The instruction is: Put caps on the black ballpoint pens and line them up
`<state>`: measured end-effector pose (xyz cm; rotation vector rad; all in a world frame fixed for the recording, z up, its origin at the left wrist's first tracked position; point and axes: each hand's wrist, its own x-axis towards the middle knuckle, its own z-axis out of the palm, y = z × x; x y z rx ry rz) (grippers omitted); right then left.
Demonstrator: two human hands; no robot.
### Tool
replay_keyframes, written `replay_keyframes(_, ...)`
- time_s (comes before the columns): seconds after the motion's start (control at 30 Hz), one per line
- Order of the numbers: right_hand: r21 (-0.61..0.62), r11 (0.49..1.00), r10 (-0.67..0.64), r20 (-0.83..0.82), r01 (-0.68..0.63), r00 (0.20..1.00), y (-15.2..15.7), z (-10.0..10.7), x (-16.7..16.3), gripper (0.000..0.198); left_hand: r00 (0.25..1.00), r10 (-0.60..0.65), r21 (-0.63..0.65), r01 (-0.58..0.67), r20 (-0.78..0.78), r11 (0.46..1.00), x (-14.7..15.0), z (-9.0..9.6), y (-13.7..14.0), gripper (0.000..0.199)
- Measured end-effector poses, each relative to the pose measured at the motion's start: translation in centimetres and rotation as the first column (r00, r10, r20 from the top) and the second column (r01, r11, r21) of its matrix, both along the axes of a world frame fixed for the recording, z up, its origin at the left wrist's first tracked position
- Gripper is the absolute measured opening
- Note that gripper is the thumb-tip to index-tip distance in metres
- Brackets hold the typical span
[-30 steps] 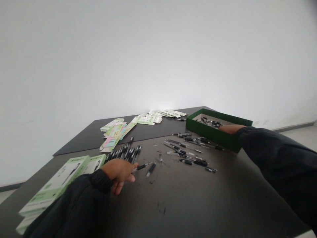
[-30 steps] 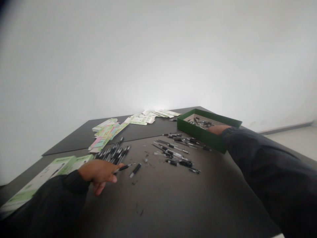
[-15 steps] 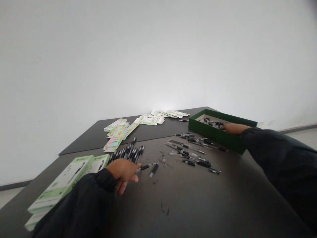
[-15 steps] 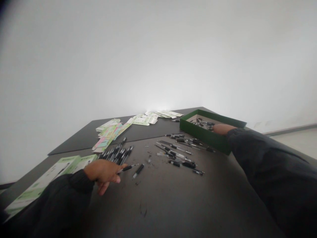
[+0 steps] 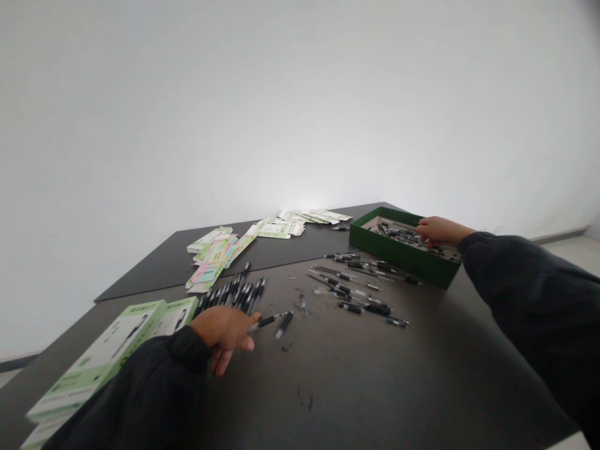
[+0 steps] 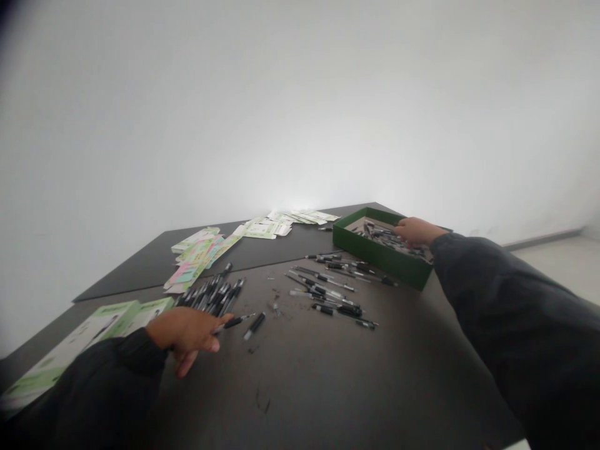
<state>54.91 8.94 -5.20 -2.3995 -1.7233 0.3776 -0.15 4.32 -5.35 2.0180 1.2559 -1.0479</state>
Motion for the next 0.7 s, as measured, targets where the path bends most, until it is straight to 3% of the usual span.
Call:
replay_keyframes(0.23, 0.007, 0.998, -0.057, -0.027, 0.057, 0.998, 0.1, 0.0, 0.4, 0.029, 1.0, -0.01, 0.003, 0.01, -0.03, 1.0, 0.0, -0.1, -0.1, 0.073)
replay_keyframes(0.43, -0.001, 0.997, -0.075, 0.17, 0.077, 0.983, -0.3, 0.5, 1.0, 0.03, 1.0, -0.001, 0.022, 0.001, 0.001, 1.0, 0.0, -0.1, -0.2, 0.073)
replay_keyframes(0.6, 0.122, 0.987, -0.14, 0.355, 0.103, 0.924, -1.7, 0.3, 1.2, 0.044, 0.999, 0.018, -0.06, -0.02, -0.033, 0.998, 0.1, 0.0, 0.0, 0.074)
replay_keyframes(0.7, 0.111, 0.993, -0.082, 0.39, 0.041, 0.917, -1.1, 0.2, 0.8, 0.043, 1.0, -0.007, -0.072, 0.005, -0.029, 0.997, 0.1, 0.3, -0.1, 0.073)
